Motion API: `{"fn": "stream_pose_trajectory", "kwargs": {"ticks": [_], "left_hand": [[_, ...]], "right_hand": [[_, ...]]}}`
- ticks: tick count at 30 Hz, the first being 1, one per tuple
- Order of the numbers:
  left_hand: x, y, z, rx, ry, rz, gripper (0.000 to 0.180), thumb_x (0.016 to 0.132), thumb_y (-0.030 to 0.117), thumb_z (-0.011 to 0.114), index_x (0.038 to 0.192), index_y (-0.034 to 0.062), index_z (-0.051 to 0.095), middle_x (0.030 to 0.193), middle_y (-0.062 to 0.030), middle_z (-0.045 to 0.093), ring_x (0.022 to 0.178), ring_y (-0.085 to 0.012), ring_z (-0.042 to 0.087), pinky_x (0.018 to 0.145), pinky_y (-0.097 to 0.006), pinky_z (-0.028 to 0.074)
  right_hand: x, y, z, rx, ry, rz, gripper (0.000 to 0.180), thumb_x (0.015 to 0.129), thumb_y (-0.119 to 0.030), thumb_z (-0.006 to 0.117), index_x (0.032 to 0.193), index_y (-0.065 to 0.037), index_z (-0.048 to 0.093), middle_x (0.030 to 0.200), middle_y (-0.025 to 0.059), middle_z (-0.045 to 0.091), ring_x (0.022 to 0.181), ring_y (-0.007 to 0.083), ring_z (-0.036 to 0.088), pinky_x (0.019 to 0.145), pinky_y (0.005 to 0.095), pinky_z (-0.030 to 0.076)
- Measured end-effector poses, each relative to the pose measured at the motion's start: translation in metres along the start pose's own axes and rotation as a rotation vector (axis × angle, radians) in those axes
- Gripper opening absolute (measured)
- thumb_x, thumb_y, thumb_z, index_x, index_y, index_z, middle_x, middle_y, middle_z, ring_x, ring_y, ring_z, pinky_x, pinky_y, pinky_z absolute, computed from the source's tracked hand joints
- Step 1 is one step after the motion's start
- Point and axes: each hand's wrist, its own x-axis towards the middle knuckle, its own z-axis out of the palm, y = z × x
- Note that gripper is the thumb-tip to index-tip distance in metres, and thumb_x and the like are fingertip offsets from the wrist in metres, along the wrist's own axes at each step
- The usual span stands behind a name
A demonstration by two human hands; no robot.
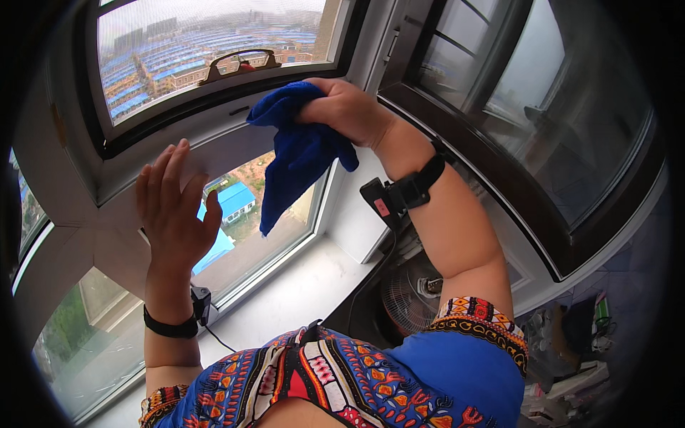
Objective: The person wipes the window sill and the interior frames of multiple window panes using a blue cloth, moving objects out of the way to reach the surface.
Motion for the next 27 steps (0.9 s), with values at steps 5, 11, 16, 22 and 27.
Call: {"fn": "stream_pose_trajectory", "kwargs": {"ticks": [5, 11, 16, 22, 27], "left_hand": [[0.005, 0.009, -0.006, 0.049, -0.031, 0.018, 0.014, 0.085, 0.018, 0.062, 0.098, 0.0121, 0.062, 0.14, -0.0124, 0.052, 0.134, -0.0307, 0.045, 0.111, -0.049, 0.029], [0.011, 0.007, 0.002, 0.114, -0.065, 0.044, 0.022, 0.084, 0.017, 0.062, 0.106, 0.0127, 0.061, 0.142, -0.0121, 0.05, 0.137, -0.0307, 0.042, 0.114, -0.049, 0.026], [0.009, 0.018, -0.017, 0.002, -0.017, 0.067, 0.031, 0.091, 0.014, 0.058, 0.121, 0.0099, 0.058, 0.14, -0.0155, 0.053, 0.137, -0.0327, 0.044, 0.115, -0.051, 0.027], [-0.042, 0.076, -0.008, -0.652, -0.232, -0.107, 0.037, 0.083, 0.003, 0.064, 0.12, 0.0021, 0.06, 0.123, -0.0173, 0.062, 0.117, -0.034, 0.06, 0.097, -0.041, 0.048], [-0.098, 0.109, 0.034, -1.196, -0.815, -0.333, 0.067, 0.084, 0.007, 0.071, 0.143, 0.0012, 0.041, 0.121, -0.0167, 0.063, 0.109, -0.028, 0.065, 0.09, -0.039, 0.053]], "right_hand": [[-0.059, 0.04, -0.003, 0.412, 0.091, -0.053, 0.038, 0.08, 0.001, 0.064, 0.118, -0.003, 0.063, 0.105, 0.014, 0.071, 0.093, 0.0242, 0.071, 0.088, 0.0349, 0.058], [-0.096, 0.066, -0.001, 0.593, 0.159, -0.038, 0.038, 0.081, 0.001, 0.062, 0.119, -0.003, 0.062, 0.105, 0.0147, 0.071, 0.094, 0.0264, 0.071, 0.089, 0.0369, 0.058], [-0.13, 0.096, 0.003, 0.672, 0.23, 0.007, 0.045, 0.082, 0.001, 0.061, 0.126, -0.002, 0.057, 0.11, 0.0152, 0.068, 0.099, 0.026, 0.069, 0.092, 0.0371, 0.056], [-0.154, 0.106, 0.023, 0.725, 0.371, 0.026, 0.041, 0.085, -0.003, 0.057, 0.126, 0.003, 0.054, 0.109, 0.016, 0.068, 0.098, 0.0251, 0.068, 0.09, 0.0373, 0.056], [-0.156, 0.13, 0.038, 0.811, 0.432, 0.022, 0.038, 0.087, -0.005, 0.055, 0.124, 0.003, 0.056, 0.109, 0.0135, 0.068, 0.096, 0.0215, 0.068, 0.089, 0.0351, 0.056]]}}
